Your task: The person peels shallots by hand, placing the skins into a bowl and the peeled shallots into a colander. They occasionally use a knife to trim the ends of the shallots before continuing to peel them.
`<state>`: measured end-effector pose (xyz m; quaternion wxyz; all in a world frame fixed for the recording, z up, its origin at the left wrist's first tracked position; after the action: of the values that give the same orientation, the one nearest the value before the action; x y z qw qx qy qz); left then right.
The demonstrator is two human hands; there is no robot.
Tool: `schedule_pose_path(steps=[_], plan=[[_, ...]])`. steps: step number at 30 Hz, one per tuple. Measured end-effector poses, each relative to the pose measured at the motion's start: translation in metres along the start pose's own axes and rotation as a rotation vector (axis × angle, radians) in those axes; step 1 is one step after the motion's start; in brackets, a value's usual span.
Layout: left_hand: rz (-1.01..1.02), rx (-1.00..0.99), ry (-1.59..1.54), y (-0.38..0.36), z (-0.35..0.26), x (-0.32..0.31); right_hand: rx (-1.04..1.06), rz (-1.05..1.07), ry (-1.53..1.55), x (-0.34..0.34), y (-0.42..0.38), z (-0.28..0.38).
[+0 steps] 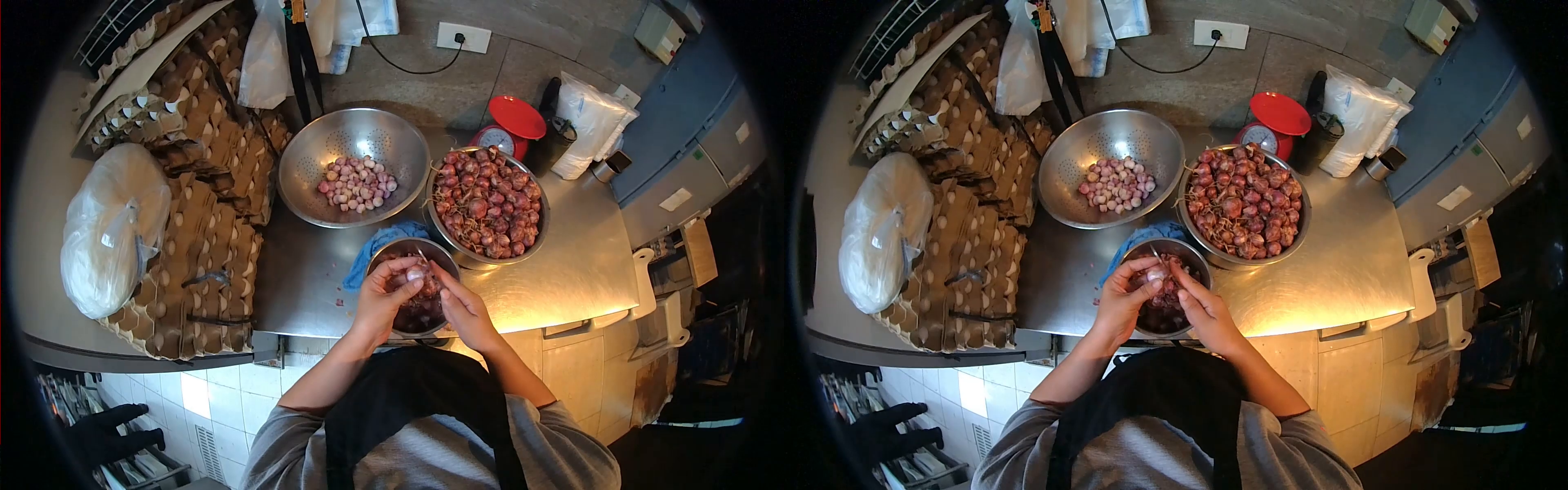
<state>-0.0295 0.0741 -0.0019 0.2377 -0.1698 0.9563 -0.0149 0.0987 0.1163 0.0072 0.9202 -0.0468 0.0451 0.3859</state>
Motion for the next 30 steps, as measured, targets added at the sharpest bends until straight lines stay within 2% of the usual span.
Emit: schedule_pose_path(steps=[4, 10, 12, 17, 21, 24, 26, 30], plan=[[0.042, -0.001, 0.098, 0.002, -0.006, -0.005, 0.002, 0.003, -0.015, -0.002, 0.002, 0.002], [-0.04, 0.035, -0.13, 0.006, -0.009, -0.004, -0.002, -0.06, 0.131, 0.013, 0.014, -0.024], [-0.001, 0.098, -0.161, 0.011, 0.0, 0.002, -0.051, -0.092, 0.162, 0.015, 0.015, -0.015], [-0.026, 0.127, -0.136, 0.014, 0.0, 0.002, 0.059, -0.125, -0.013, 0.018, 0.019, 0.0], [-0.04, 0.098, -0.113, 0.016, 0.006, 0.003, 0.031, 0.031, -0.042, 0.005, 0.016, -0.004], [-0.041, 0.111, -0.125, 0.018, 0.009, 0.002, 0.053, 0.014, -0.015, -0.002, 0.014, 0.0], [-0.04, 0.112, -0.165, 0.018, 0.012, 0.0, 0.179, 0.006, -0.071, -0.005, 0.014, 0.001], [-0.023, 0.097, -0.229, 0.017, 0.017, -0.003, 0.209, -0.043, -0.312, -0.006, 0.012, 0.019]])
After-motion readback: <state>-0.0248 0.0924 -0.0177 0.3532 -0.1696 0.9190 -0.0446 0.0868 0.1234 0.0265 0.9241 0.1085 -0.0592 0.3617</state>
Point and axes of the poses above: each hand's wrist, its own y-axis towards the middle knuckle, its own x-axis out of the back of the hand, z = x × y, the point moved 7 cm from there along y, towards the middle knuckle, and after that the axes turned 6 degrees about y, right-handed, at the moved point
